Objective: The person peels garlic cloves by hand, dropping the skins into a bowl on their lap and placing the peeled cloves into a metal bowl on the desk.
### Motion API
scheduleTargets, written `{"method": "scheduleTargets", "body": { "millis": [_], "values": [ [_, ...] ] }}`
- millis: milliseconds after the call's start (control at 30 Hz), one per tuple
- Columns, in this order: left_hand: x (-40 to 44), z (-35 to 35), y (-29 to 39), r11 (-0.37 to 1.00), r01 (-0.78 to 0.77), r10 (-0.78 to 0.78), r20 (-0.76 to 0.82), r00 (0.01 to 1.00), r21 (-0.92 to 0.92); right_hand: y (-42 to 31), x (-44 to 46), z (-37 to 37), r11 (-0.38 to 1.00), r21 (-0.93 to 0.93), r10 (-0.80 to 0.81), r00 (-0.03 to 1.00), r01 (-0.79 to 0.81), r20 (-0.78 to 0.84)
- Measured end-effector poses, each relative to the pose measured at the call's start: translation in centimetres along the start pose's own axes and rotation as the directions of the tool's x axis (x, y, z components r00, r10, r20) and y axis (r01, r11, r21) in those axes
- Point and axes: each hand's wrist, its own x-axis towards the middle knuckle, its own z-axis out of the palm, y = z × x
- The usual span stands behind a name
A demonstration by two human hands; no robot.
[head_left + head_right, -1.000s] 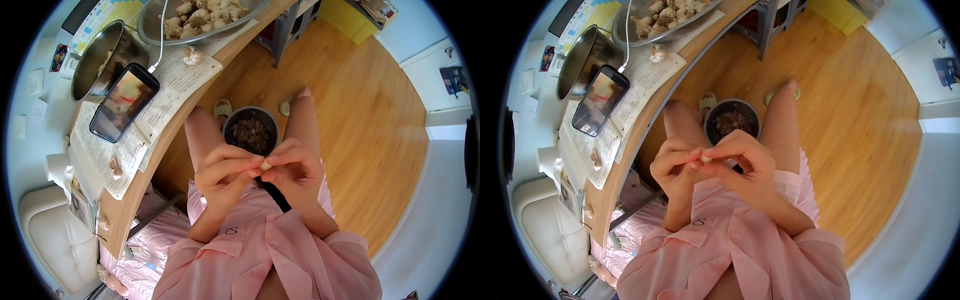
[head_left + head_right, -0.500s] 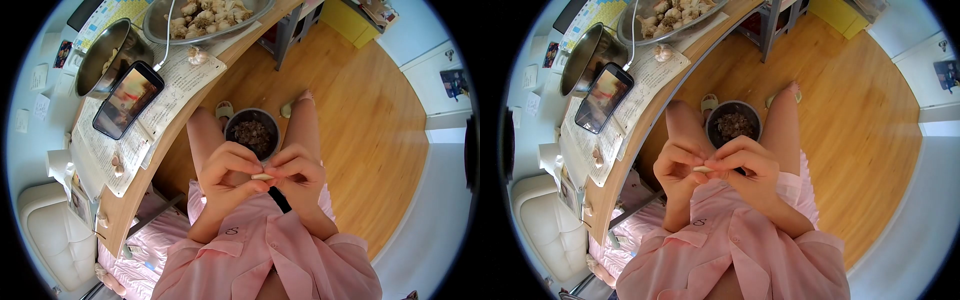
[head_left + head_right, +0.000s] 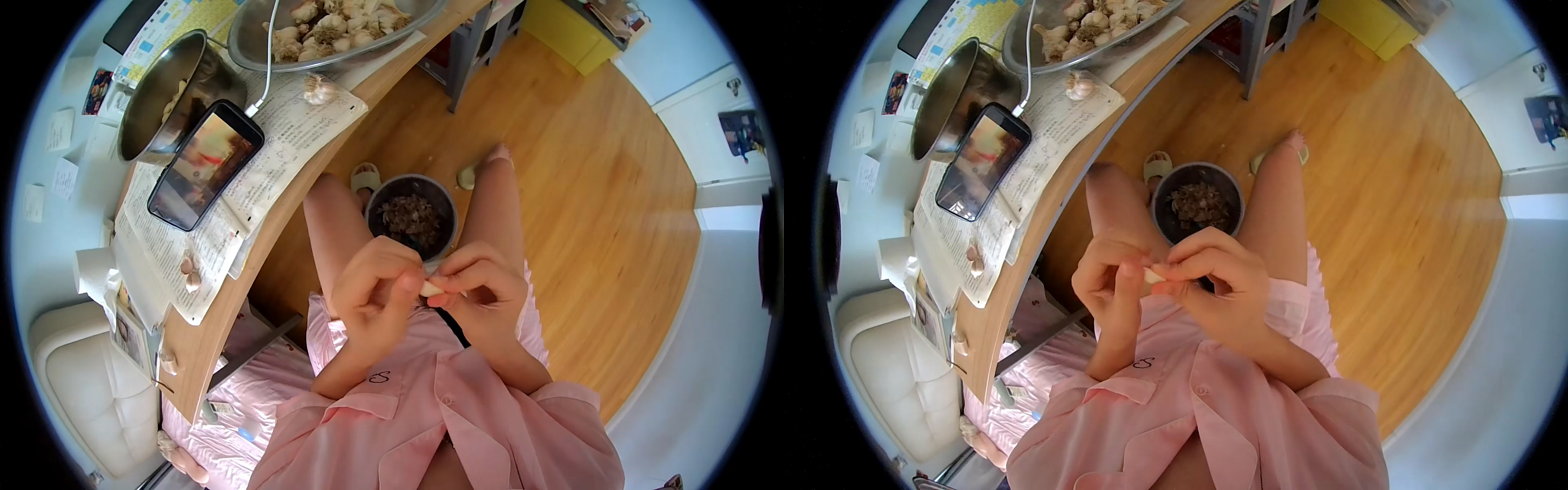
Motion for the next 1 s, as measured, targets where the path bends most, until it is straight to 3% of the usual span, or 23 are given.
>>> {"method": "scheduleTargets", "body": {
  "millis": [67,167,233,433,733,1000],
  "values": [
    [-0.1,0.0,-0.3,0.992,0.104,-0.103,0.005,0.995,-0.077,0.6,-0.2,0.0,0.994,0.100,0.057,0.998,-0.054,-0.033],
    [0.3,-0.8,-0.3,0.994,0.096,-0.091,0.093,0.991,-0.044,1.2,-0.2,0.1,0.952,0.277,0.150,0.987,-0.127,-0.064],
    [0.4,-0.4,0.2,0.991,0.087,-0.081,0.059,0.995,-0.105,0.8,0.3,0.0,0.895,0.398,0.236,0.970,-0.199,-0.048],
    [0.8,-1.2,0.1,0.998,-0.023,0.030,0.143,0.989,-0.052,0.3,0.3,-0.4,0.758,0.579,0.290,0.950,-0.301,0.113],
    [0.5,-1.0,0.2,0.988,-0.137,0.129,0.109,0.986,0.075,0.2,0.1,-0.4,0.818,0.496,0.272,0.956,-0.290,0.110],
    [1.0,-1.2,1.2,0.987,-0.120,0.099,0.185,0.978,0.108,0.8,-0.1,-1.0,0.678,0.598,0.352,0.903,-0.428,0.247]
  ]
}}
